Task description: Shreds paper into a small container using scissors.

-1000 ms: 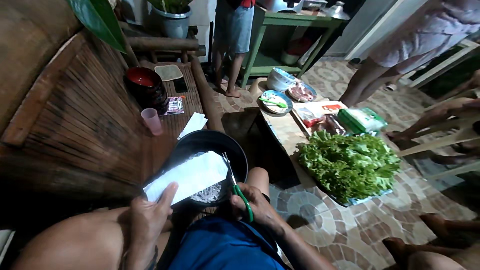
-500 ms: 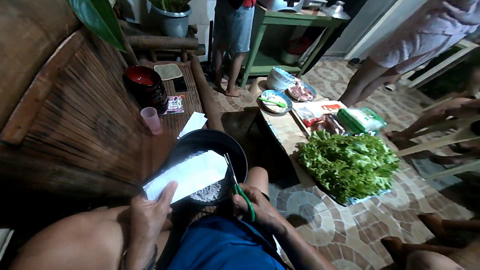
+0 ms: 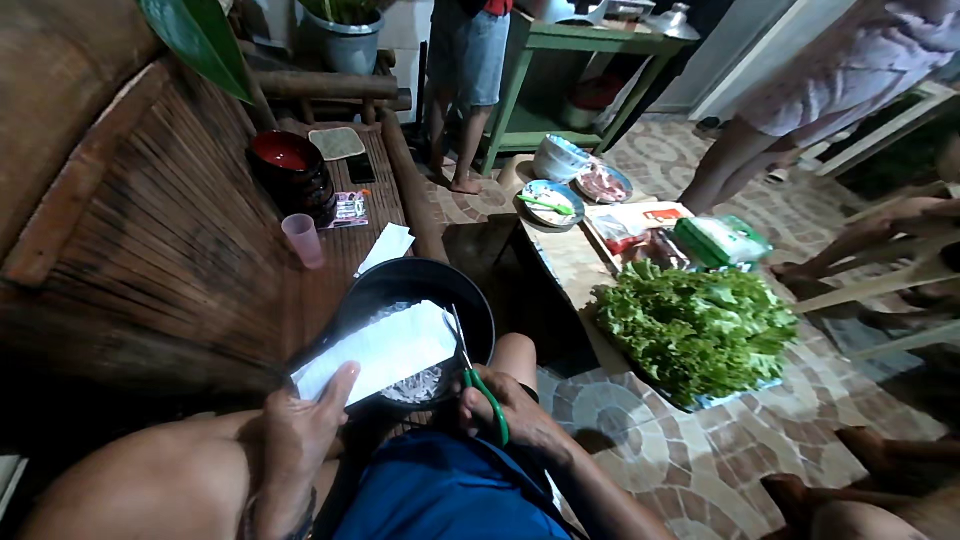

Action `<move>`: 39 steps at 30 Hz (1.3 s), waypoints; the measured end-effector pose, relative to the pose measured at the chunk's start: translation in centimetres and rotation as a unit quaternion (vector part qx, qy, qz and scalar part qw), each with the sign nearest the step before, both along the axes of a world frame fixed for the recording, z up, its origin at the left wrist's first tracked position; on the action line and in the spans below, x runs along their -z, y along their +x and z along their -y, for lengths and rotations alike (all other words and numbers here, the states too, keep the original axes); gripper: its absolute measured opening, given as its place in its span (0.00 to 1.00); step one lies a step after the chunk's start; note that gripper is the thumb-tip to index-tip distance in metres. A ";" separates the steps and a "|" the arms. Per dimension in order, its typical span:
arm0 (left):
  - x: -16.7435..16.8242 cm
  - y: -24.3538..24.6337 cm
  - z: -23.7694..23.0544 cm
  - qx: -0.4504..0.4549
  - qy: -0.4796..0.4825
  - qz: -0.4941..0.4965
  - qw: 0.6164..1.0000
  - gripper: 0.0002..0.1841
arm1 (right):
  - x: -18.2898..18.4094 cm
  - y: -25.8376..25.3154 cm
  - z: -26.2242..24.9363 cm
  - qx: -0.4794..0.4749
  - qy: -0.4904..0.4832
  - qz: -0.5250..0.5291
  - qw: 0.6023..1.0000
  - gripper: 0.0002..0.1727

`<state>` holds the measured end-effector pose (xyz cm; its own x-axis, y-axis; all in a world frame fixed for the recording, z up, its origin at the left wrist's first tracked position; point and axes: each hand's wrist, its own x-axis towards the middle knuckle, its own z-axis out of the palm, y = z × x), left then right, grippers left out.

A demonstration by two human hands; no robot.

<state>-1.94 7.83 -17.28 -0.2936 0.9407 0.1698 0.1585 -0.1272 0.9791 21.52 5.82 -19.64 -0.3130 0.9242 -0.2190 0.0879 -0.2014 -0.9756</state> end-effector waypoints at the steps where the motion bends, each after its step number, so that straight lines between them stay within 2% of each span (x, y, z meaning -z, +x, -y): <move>1: 0.1 0.0 0.0 0.004 0.006 -0.001 1.000 0.07 | 0.1 0.0 0.0 0.004 0.001 -0.004 1.000 0.25; 5: 0.1 0.0 0.0 0.005 0.010 -0.003 1.000 0.07 | 0.3 -0.2 0.3 0.024 0.011 -0.016 1.000 0.23; 12: 0.2 -0.1 0.0 0.003 0.006 -0.011 1.000 0.06 | 0.5 -0.3 0.4 0.045 0.015 -0.031 0.998 0.13; 19: 0.2 -0.1 0.0 0.004 0.008 -0.009 1.000 0.06 | 0.9 -0.2 0.4 0.049 0.008 -0.046 0.998 0.11; 21: 0.3 -0.2 0.0 0.001 0.007 -0.010 1.000 0.06 | 0.9 -0.1 0.5 0.031 0.007 -0.041 0.999 0.14; 24: 0.2 -0.1 -0.1 -0.009 0.006 -0.005 1.000 0.06 | 1.1 0.4 0.6 -0.011 0.006 -0.015 1.000 0.26; 26: 0.1 -0.1 -0.1 -0.012 0.004 -0.006 1.000 0.07 | 1.1 0.6 0.7 -0.028 0.003 -0.009 1.000 0.30; 31: 0.0 0.0 0.0 -0.009 -0.007 -0.003 1.000 0.07 | 0.8 0.6 0.7 -0.032 0.005 -0.015 0.999 0.29; 39: 0.4 0.0 0.1 0.010 0.031 0.000 0.999 0.06 | 0.6 0.4 0.7 -0.013 0.013 -0.028 0.999 0.28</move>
<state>-1.96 7.74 -17.68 -0.2753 0.9340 0.2279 0.1556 -0.1906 0.9693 21.89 5.14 -20.23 -0.3480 0.9207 -0.1766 0.0377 -0.1745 -0.9839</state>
